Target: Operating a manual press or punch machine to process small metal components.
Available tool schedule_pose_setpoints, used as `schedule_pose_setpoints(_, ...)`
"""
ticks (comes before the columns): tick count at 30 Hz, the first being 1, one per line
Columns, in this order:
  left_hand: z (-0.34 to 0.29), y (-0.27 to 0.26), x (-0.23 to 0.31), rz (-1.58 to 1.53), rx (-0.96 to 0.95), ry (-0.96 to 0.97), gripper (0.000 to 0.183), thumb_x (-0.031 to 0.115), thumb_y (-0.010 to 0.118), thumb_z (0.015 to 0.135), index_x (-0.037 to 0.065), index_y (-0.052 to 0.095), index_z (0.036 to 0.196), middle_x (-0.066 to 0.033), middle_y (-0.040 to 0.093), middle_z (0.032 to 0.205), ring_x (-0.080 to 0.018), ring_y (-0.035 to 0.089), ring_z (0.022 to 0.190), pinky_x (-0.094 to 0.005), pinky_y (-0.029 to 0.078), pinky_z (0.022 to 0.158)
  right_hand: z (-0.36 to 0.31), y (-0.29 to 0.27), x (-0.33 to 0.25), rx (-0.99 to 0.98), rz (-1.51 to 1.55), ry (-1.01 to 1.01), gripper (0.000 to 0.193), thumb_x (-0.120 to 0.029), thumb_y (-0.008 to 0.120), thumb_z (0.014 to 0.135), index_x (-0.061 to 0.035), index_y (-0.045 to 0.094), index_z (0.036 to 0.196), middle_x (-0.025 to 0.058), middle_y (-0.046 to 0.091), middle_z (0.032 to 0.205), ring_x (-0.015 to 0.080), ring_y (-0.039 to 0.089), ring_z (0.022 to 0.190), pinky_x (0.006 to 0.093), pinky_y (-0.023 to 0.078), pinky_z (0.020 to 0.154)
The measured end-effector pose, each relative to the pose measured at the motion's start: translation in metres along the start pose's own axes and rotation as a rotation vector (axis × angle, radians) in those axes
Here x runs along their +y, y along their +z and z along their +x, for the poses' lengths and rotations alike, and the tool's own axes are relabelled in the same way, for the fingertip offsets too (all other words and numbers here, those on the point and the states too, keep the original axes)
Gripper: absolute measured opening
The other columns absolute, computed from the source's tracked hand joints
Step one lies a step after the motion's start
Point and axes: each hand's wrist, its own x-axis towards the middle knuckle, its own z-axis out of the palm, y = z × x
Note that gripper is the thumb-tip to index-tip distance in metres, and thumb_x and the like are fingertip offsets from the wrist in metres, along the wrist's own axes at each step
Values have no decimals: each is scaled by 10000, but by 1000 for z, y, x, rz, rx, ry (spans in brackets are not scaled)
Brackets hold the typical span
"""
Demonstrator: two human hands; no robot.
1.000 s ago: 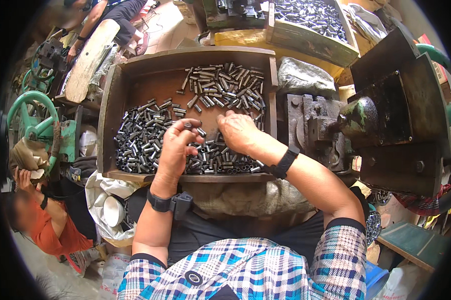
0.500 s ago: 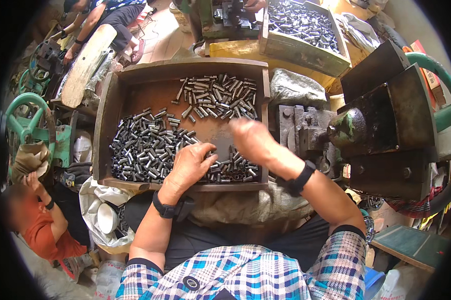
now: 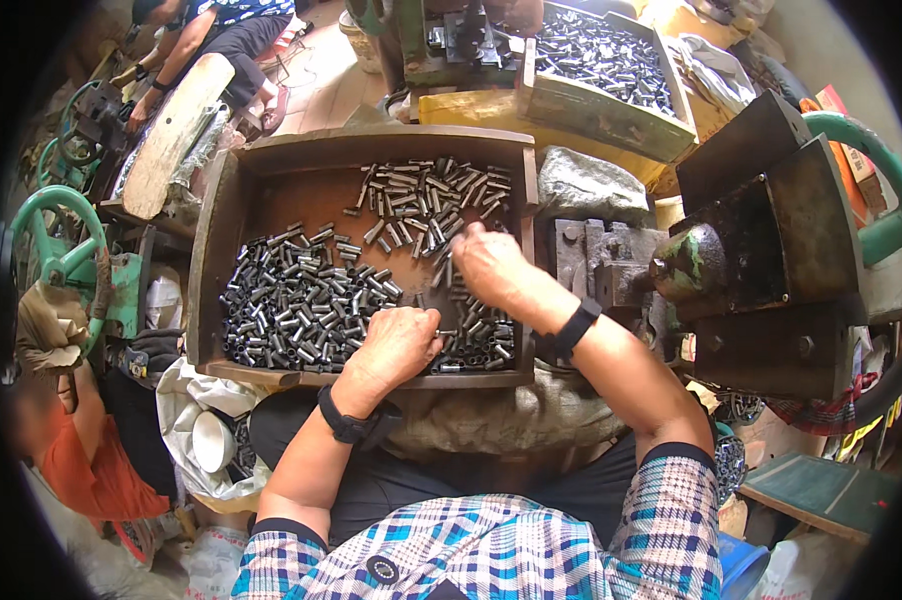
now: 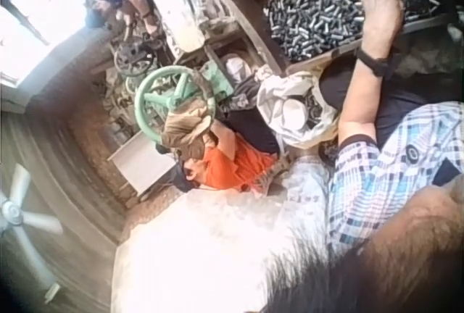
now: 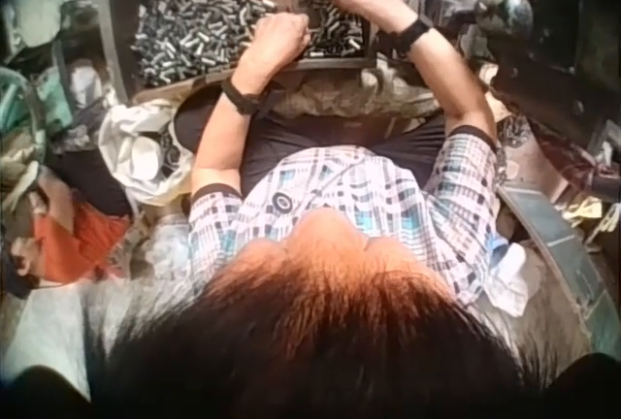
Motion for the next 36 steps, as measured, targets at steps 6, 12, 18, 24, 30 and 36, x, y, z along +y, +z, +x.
schedule_pose_setpoints(6,3,5,3,25,-3,-46,215,232,675,737,39,583,759,-155,618,682,-335,631,701,-436,499,627,-20,11,-19,111,71,-48,145,-42,565,716,-2,584,854,185,577,898,309,640,724,376,528,639)
schedule_pose_setpoints(12,-2,1,2,-169,62,-82,212,221,650,763,33,576,829,-175,620,722,-359,619,740,-450,485,659,-56,-7,-10,335,747,134,149,-112,569,763,31,586,801,228,594,763,361,621,738,416,490,654)
schedule_pose_setpoints(18,-1,-4,7,-439,191,-141,208,171,659,792,1,599,895,-155,626,711,-262,633,661,-350,487,612,-101,-17,-31,276,952,221,177,-124,575,771,40,580,837,174,600,698,283,622,643,360,483,590)
schedule_pose_setpoints(24,-13,-14,3,-894,96,-202,191,182,584,889,2,531,927,-55,589,779,-108,572,604,-244,453,525,-121,-68,-46,563,893,123,126,-42,633,772,8,587,878,115,580,744,189,579,573,301,455,521)
schedule_pose_setpoints(30,-37,-25,4,-1534,38,-363,202,227,542,926,48,486,1001,-86,633,837,-133,646,645,-208,514,515,-98,-51,-52,801,633,11,94,-57,631,777,-17,566,832,115,563,752,223,586,557,326,466,497)
schedule_pose_setpoints(36,-57,-21,9,-1496,145,-463,193,227,602,891,57,546,964,-5,566,703,-47,510,518,-177,452,436,-97,7,-55,435,962,169,122,-89,621,768,-5,548,722,144,566,670,307,583,575,368,480,498)
